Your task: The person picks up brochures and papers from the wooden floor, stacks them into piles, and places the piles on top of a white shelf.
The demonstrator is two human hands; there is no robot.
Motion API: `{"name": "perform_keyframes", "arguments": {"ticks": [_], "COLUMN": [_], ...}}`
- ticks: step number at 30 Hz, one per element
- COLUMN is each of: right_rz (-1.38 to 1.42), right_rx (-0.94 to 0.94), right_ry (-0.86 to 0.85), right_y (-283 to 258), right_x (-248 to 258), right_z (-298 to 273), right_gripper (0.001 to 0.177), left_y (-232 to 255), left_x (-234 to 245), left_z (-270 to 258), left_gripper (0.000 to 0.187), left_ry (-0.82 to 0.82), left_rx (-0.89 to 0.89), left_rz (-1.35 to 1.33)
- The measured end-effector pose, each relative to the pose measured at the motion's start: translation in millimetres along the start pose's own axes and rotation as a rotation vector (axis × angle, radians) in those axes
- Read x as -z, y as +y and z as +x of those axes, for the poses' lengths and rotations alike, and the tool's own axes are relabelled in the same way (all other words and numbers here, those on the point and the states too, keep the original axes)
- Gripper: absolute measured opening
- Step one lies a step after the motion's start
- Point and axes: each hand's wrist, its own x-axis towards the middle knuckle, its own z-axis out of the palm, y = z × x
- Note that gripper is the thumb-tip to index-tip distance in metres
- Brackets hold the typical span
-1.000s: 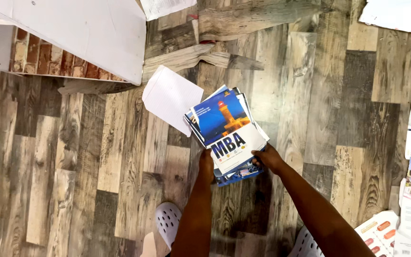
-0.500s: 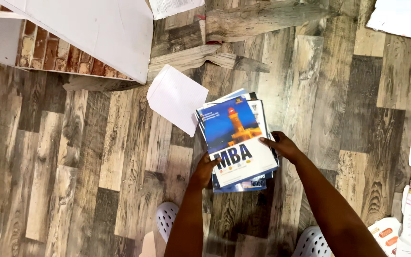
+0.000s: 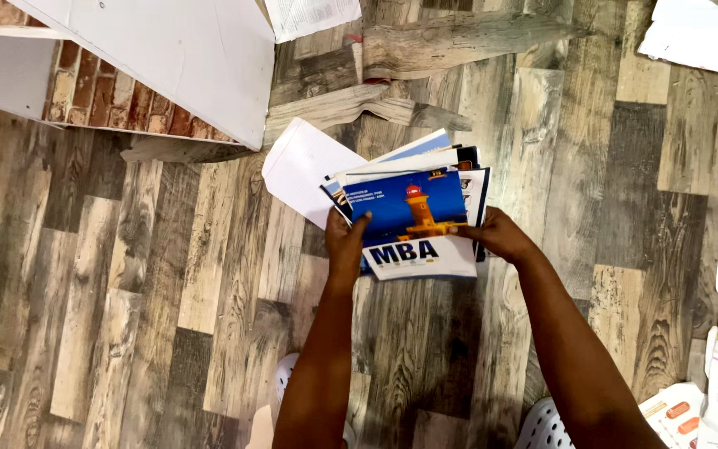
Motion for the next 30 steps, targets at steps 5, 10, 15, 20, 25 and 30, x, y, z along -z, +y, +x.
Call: {"name": "perform_keyframes", "arguments": {"ticks": [5, 10, 15, 20, 25, 30], "right_rz": [0.103, 0.267, 0.409, 0.25, 0.21, -0.008], "right_rx": [0.324, 0.419, 0.638, 0.468, 0.438, 0.247], "right_ry": [0.174, 0.42, 0.485, 0.469, 0.381, 0.312], "right_y": [-18, -8, -4, 21, 42, 51], "right_x": [4, -14, -27, -25, -27, -30], "right_z": [-5, -10, -12, -13, -23, -36], "right_gripper": [0.023, 0.013, 0.015, 0.005, 0.011, 0.014], "left_y": [39, 38, 29, 3, -38, -28], "left_x": [-38, -47, -42, -31, -9, -5], "left_z": [4, -8, -13, -16, -27, -49], "left_gripper": [0.039, 0.045, 0.038, 0.038, 0.044, 0.053], "left_ry": [-0.016, -0.117, -0.114, -0.049, -0.05, -0.05], "left_rx": [-0.162, -0.221, -0.277, -0.207, -0.14, -0.07], "left_rz": [0.036, 0.077, 0.198, 0.212, 0.393, 0.661]}}
